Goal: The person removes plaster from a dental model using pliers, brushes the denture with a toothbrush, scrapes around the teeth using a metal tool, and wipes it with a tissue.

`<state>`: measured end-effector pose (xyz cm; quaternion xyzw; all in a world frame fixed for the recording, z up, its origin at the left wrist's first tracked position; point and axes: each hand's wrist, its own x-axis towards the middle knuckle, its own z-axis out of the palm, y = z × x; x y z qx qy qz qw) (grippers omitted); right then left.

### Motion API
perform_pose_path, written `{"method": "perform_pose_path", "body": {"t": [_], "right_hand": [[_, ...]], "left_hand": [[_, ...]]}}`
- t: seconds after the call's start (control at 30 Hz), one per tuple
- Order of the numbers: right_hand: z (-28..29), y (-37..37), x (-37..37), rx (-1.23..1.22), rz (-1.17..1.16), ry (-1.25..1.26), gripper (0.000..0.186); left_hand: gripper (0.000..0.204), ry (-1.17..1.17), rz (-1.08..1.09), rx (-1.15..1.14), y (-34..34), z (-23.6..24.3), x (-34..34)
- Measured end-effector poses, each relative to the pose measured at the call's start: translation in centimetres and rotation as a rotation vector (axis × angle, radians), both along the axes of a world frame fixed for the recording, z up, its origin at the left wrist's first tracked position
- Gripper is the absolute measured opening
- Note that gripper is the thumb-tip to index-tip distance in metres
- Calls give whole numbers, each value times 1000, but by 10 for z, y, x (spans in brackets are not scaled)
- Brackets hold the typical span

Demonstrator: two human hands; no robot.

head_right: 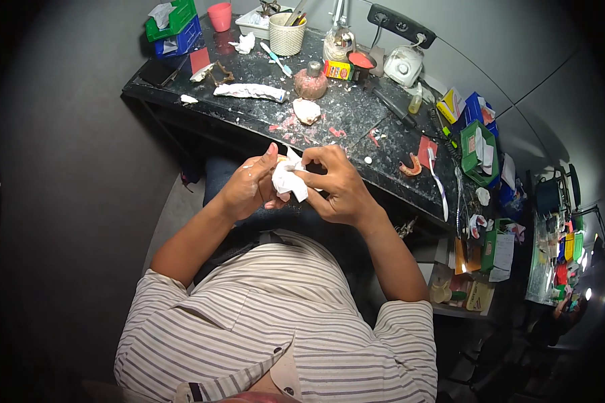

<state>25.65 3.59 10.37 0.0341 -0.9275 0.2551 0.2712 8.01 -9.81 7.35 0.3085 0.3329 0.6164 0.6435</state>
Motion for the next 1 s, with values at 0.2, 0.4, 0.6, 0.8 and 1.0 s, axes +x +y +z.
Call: {"method": "perform_pose_path", "body": {"t": [0.2,0.4,0.6,0.8,1.0], "right_hand": [[-6,-19,8,-167,85,-2,21],[-3,-23,22,-1252,-366,107,18],[-20,-22,26,-1239,-366,51,14],[-32,-33,18,-1108,-326,231,9],[-29,-37,19,-1010,-114,337,11]], "left_hand": [[59,203,207,31,6,-18,7],[63,159,220,-12,-8,3,-1],[69,156,241,233,-12,8,2],[68,47,-29,108,-15,2,14],[63,48,-148,73,-13,-13,16]]}}
